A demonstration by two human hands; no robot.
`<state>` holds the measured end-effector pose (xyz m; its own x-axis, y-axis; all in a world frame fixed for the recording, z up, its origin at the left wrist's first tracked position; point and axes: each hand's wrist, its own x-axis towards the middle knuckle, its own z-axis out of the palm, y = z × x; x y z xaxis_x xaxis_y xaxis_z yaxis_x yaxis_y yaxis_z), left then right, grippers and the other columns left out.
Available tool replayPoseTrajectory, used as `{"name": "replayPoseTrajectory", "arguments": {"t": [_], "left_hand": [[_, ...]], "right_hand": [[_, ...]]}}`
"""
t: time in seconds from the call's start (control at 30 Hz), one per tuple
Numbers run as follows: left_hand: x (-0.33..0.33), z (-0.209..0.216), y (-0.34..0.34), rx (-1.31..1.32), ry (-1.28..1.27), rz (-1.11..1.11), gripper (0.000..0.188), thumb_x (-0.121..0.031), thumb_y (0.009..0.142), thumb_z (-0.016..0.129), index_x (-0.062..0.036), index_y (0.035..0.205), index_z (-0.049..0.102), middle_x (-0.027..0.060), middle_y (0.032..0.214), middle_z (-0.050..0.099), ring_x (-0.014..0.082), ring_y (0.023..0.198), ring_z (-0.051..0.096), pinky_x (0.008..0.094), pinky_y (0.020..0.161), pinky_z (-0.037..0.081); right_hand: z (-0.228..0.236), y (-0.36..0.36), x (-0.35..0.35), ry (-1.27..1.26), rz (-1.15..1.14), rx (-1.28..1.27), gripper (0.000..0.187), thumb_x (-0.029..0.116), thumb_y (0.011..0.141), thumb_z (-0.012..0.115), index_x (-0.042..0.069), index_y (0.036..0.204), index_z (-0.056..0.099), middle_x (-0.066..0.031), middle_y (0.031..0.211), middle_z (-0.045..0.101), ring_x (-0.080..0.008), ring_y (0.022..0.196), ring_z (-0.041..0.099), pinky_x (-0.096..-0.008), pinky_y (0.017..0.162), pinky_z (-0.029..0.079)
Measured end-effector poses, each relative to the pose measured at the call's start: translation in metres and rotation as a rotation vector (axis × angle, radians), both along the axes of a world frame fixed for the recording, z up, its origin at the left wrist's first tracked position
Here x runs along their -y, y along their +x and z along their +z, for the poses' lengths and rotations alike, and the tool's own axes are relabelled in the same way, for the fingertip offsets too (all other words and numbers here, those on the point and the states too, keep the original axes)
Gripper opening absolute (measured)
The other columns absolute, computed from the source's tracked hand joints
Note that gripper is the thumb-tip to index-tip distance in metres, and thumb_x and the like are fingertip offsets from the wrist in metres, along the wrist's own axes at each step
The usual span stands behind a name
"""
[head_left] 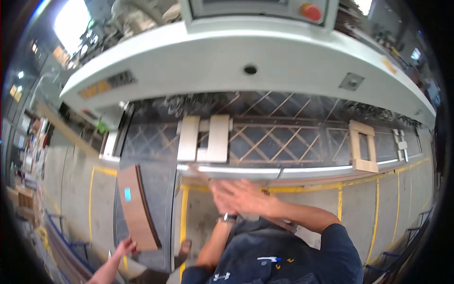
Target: Operating an industrial woodworking machine by loading panels and adjusting controls on a touchscreen.
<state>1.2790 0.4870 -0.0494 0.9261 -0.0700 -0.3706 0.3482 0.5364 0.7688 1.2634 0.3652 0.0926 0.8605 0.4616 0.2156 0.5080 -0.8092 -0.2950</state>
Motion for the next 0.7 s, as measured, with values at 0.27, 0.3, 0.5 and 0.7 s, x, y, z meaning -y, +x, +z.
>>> {"name": "replayPoseTrajectory", "arguments": {"t": [0.27,0.3,0.5,0.7], "left_hand": [[-0.086,-0.005,0.023,0.002,-0.610,0.103,0.063,-0.060,0.099,0.049,-0.0149,0.144,0.052,0.0026,0.143,0.056,0.0234,0.126,0.053,0.0444,0.112,0.037],[-0.093,-0.001,0.022,0.022,-0.637,0.109,0.064,-0.061,0.099,0.048,-0.0144,0.144,0.052,0.0035,0.143,0.057,0.0242,0.126,0.053,0.0447,0.112,0.037],[-0.107,-0.010,0.033,0.038,-0.669,0.180,0.069,-0.065,0.098,0.048,-0.0122,0.143,0.053,0.0061,0.143,0.057,0.0264,0.127,0.053,0.0454,0.113,0.036],[-0.119,-0.009,0.039,0.070,-0.657,0.212,0.071,-0.066,0.097,0.047,-0.0116,0.142,0.053,0.0066,0.144,0.056,0.0267,0.129,0.052,0.0458,0.114,0.035]], "right_hand": [[0.154,0.081,0.136,0.098,-0.414,0.708,0.054,0.012,0.081,0.073,0.009,0.134,0.060,-0.0142,0.122,0.068,-0.0333,0.105,0.066,-0.0434,0.089,0.052],[0.186,0.095,0.154,0.014,-0.529,0.777,0.055,0.015,0.084,0.071,0.013,0.137,0.058,-0.0125,0.108,0.069,-0.0327,0.094,0.067,-0.0425,0.079,0.053],[0.296,0.177,0.193,-0.316,-0.702,0.950,0.047,0.032,0.093,0.062,0.022,0.139,0.058,-0.0048,0.077,0.060,-0.0234,0.068,0.064,-0.0391,0.056,0.047],[0.299,0.180,0.170,-0.326,-0.708,0.973,0.043,0.037,0.094,0.060,0.019,0.133,0.062,-0.0041,0.075,0.062,-0.0224,0.066,0.065,-0.0369,0.054,0.046]]}}
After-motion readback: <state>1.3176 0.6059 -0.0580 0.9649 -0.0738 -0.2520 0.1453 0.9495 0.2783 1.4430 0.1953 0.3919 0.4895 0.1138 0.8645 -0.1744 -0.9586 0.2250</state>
